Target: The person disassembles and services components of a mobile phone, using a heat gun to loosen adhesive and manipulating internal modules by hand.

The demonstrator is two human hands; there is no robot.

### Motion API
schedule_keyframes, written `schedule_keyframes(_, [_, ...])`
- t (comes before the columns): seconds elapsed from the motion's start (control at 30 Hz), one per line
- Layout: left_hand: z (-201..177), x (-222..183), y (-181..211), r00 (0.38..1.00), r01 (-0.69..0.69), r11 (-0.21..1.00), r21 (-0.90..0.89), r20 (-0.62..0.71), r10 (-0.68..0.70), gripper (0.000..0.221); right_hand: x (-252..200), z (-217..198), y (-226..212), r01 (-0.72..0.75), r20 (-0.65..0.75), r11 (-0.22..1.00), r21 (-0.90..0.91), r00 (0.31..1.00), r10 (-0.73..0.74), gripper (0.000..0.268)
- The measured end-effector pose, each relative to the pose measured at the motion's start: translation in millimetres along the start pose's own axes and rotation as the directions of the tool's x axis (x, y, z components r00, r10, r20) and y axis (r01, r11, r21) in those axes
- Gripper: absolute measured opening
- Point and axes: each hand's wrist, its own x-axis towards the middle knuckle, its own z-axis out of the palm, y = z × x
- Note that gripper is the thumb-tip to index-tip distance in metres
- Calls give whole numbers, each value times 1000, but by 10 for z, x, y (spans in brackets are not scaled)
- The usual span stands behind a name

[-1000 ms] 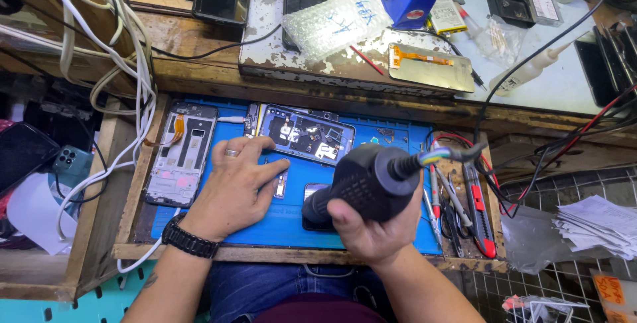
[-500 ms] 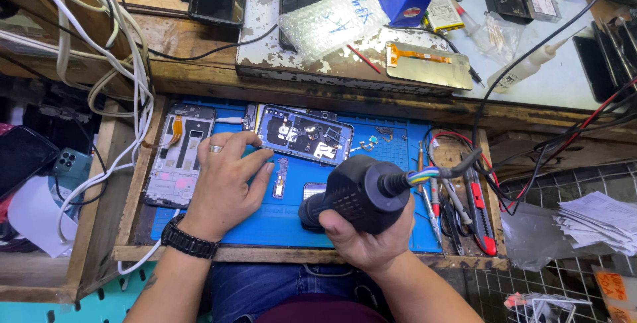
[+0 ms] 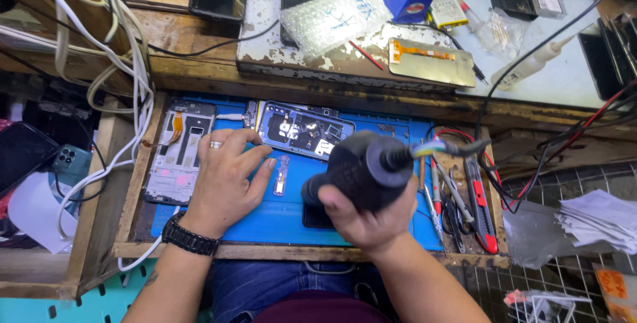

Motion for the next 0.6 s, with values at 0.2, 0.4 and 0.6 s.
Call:
schedule_keyframes(0.2, [-1, 12, -5, 1000, -2, 1000, -8, -18, 1, 16, 74, 108, 130, 70, -62, 992, -101, 995, -77, 69])
schedule_keyframes(0.4, [6, 3, -14, 1000, -7, 1000, -9, -18, 7, 16, 27, 116, 134, 65, -56, 994, -91, 996, -71, 67])
schedule_keyframes(0.6, [3, 6, -7, 1000, -9, 1000, -9, -19, 9, 16, -79, 82, 104, 49, -51, 994, -94, 997, -54, 76])
